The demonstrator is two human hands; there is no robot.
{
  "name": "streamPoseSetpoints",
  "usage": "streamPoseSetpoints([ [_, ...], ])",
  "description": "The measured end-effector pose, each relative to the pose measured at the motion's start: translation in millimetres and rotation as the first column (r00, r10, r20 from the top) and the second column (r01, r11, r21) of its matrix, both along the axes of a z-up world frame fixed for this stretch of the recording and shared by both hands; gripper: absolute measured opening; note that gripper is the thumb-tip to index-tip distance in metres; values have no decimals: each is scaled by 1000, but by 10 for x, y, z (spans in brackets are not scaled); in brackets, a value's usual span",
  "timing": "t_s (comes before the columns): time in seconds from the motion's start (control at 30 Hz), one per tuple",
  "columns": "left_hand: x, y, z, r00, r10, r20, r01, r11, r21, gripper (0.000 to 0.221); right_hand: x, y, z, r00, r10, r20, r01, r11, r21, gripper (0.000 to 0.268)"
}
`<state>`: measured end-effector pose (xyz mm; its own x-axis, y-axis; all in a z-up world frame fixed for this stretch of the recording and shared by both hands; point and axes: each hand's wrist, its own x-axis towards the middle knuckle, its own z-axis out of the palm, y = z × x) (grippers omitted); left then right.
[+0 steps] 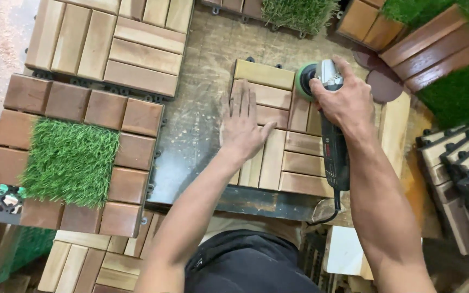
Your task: Using a handheld angle grinder with a sanding disc to smooth the surface of interlocking wooden deck tiles on a workbench.
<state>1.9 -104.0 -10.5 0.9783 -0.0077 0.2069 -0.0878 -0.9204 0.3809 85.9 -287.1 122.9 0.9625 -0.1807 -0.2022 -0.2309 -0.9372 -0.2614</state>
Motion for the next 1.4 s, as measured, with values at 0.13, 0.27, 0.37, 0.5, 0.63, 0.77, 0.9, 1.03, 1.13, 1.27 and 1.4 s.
streamPoseSetpoints([
  [0.13,109,-218,-104,997,-46,61,50,997,-58,104,-38,-92,80,998,-56,7,56,998,26,68],
  [0.27,104,-277,-90,981,-178,76,180,983,-21,107,1,-149,100,995,-93,36,90,993,71,66],
  [0.37,-48,-327,-37,952,-303,43,304,953,-9,107,-4,-148,105,994,-99,37,96,993,75,68],
  [0.5,-398,-354,123,891,-445,-89,449,893,26,103,-59,32,144,998,-62,-1,62,997,53,70],
  [0.63,-777,-325,91,867,-498,-18,498,867,4,103,-140,217,140,999,21,-28,-20,998,55,69],
  [0.77,-1077,-172,81,893,-450,32,451,892,-40,103,-331,380,196,992,89,-91,-83,995,59,70],
  [0.9,-1154,151,237,961,-249,-120,249,968,-17,100,-652,526,261,974,197,-113,-187,978,94,71],
  [1.03,-1262,412,190,996,-61,-68,65,997,45,96,-970,514,79,967,219,-130,-214,975,52,70],
  [1.13,-1314,536,65,992,-16,-122,10,999,-50,97,-1170,492,95,968,218,-125,-213,976,51,72],
  [1.27,-1316,622,17,994,-67,-85,53,986,-155,83,-1300,386,192,964,233,-125,-233,972,10,73],
  [1.4,-1255,757,62,987,-123,-100,68,899,-432,63,-1492,224,70,954,266,-141,-271,962,-20,75],
])
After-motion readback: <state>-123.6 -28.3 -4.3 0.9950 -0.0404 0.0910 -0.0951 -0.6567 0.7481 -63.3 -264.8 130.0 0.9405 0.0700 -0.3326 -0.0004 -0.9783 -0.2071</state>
